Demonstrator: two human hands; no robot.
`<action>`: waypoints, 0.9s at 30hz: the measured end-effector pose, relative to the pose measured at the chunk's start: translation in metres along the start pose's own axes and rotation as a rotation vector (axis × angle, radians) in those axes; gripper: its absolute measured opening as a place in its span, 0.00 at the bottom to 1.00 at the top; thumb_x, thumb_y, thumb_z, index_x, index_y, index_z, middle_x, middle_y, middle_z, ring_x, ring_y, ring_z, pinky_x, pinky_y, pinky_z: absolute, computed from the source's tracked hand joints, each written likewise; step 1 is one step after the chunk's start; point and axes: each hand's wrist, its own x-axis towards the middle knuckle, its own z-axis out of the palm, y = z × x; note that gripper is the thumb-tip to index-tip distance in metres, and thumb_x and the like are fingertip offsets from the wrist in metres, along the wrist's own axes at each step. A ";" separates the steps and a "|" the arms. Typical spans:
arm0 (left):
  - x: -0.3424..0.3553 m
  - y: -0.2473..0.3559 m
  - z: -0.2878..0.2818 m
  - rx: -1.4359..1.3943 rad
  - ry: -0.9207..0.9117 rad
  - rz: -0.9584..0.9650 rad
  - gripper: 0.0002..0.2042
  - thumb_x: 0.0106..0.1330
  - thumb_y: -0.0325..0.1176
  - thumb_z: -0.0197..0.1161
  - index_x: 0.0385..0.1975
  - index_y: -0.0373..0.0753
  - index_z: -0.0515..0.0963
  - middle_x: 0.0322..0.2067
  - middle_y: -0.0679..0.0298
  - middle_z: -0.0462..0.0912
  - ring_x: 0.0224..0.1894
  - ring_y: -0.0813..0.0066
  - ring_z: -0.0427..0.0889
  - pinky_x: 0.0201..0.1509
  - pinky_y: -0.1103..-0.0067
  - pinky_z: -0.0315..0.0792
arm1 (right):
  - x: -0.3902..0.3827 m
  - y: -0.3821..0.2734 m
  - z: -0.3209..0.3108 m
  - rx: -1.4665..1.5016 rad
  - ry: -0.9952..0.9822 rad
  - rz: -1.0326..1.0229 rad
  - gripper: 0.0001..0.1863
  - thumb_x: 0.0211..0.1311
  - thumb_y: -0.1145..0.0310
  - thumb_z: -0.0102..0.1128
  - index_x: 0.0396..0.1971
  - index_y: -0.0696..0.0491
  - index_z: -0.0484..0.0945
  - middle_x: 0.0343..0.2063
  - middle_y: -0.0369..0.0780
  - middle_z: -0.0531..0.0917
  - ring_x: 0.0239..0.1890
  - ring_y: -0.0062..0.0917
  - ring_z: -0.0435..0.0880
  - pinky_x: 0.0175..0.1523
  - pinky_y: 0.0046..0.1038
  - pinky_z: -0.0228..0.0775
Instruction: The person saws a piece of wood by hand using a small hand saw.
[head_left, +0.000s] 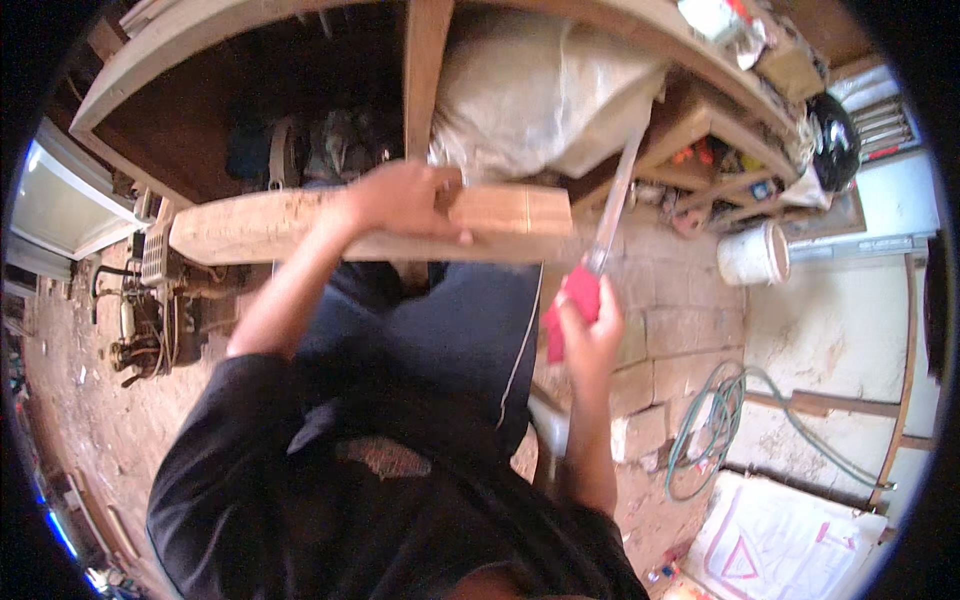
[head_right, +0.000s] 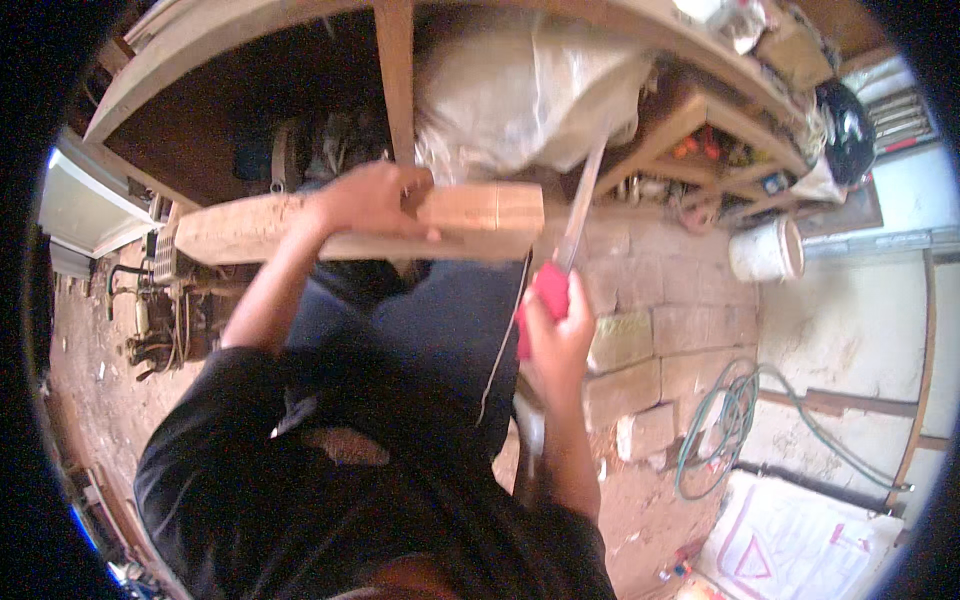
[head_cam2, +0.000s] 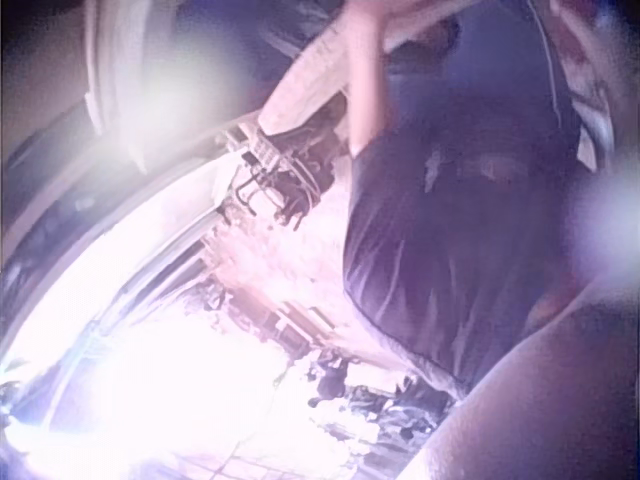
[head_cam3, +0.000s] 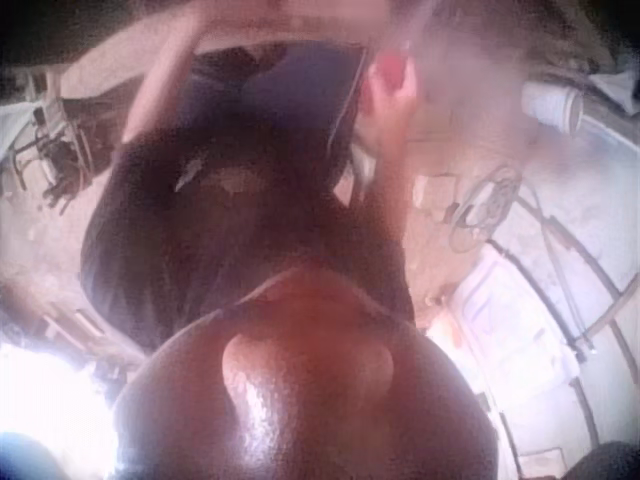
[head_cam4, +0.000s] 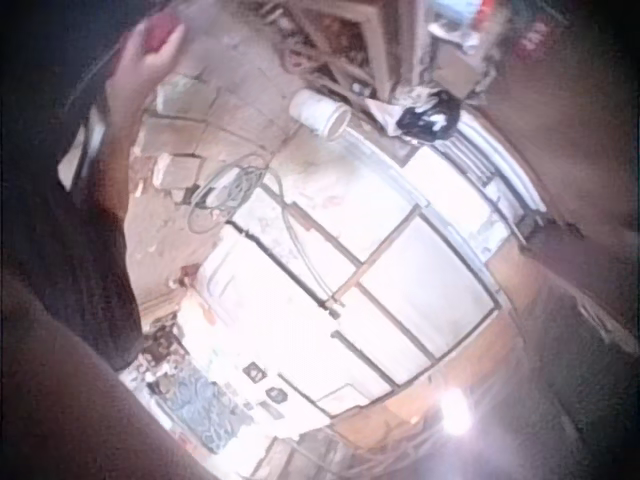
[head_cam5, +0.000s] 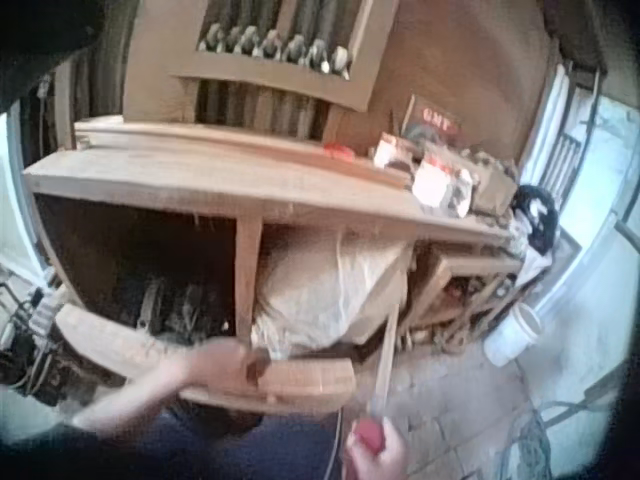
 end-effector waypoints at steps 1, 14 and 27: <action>0.006 -0.002 -0.003 -0.056 -0.003 0.022 0.37 0.50 0.66 0.77 0.45 0.35 0.83 0.35 0.47 0.89 0.41 0.46 0.90 0.46 0.60 0.81 | -0.002 0.003 0.002 -0.022 -0.024 0.015 0.23 0.68 0.78 0.63 0.63 0.59 0.77 0.43 0.36 0.84 0.42 0.17 0.83 0.48 0.24 0.78; -0.003 -0.006 -0.001 -0.198 -0.014 -0.027 0.42 0.49 0.71 0.76 0.52 0.38 0.85 0.37 0.39 0.88 0.45 0.37 0.88 0.53 0.54 0.80 | 0.085 -0.055 0.016 -0.663 -0.171 -0.288 0.32 0.45 0.67 0.85 0.49 0.56 0.76 0.47 0.48 0.83 0.48 0.43 0.85 0.53 0.40 0.78; 0.002 0.009 -0.008 -0.069 -0.127 -0.056 0.38 0.51 0.64 0.78 0.54 0.39 0.83 0.43 0.44 0.88 0.52 0.40 0.85 0.60 0.57 0.76 | 0.119 -0.050 -0.009 -0.803 -0.512 -0.284 0.41 0.50 0.63 0.81 0.66 0.55 0.74 0.60 0.47 0.79 0.61 0.47 0.81 0.63 0.41 0.76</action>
